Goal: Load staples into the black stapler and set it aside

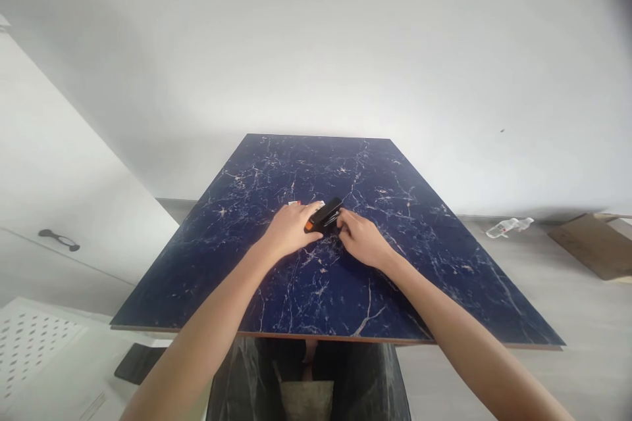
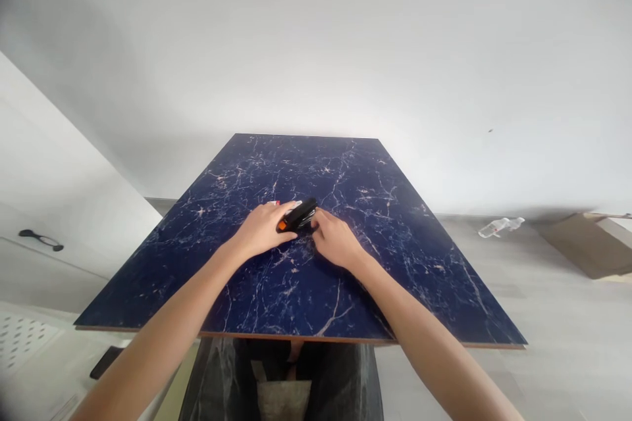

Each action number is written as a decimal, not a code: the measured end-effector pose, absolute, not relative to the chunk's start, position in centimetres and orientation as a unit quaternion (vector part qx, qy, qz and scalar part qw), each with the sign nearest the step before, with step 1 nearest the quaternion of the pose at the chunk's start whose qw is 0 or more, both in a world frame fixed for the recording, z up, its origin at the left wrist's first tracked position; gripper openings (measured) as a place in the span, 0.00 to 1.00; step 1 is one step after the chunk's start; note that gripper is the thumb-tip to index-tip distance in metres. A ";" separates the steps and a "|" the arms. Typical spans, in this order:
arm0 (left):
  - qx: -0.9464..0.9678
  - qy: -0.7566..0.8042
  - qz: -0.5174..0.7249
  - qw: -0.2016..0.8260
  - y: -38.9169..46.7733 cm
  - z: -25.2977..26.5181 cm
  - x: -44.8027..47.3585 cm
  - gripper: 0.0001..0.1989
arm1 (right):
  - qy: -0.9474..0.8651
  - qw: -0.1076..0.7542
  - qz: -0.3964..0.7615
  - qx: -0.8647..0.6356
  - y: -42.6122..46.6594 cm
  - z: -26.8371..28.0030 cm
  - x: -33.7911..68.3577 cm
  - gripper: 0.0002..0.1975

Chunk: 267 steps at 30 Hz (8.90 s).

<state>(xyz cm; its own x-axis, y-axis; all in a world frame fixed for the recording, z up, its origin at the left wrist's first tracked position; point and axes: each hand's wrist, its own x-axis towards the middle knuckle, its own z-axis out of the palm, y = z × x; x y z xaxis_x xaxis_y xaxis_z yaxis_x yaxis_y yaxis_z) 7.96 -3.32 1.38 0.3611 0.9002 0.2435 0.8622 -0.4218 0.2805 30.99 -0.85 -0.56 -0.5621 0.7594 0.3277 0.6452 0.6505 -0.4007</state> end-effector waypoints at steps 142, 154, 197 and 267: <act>0.871 0.417 0.209 0.155 8.2 -1.1 18.5 0.57 | -0.729 0.224 0.059 -0.644 4.0 1.4 38.2 0.26; 0.882 0.403 0.171 0.172 18.8 -2.4 34.5 0.65 | -0.658 0.205 0.037 -0.724 12.5 1.1 52.1 0.28; 0.872 0.453 0.120 0.141 -1.4 -1.5 6.9 0.32 | -0.915 0.144 0.186 -0.329 1.4 -0.9 31.3 0.36; 0.854 0.498 0.059 0.140 -0.6 -1.6 6.0 0.41 | -0.900 0.036 0.160 -0.404 2.1 -0.7 32.0 0.49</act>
<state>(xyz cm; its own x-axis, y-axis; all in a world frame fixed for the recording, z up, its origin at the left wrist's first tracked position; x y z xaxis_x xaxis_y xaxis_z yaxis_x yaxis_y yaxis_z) 6.01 -0.60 -1.60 0.4973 0.8667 -0.0386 0.8339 -0.4653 0.2969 32.05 2.05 -0.73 -0.6710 0.7386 -0.0643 0.7154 0.6223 -0.3175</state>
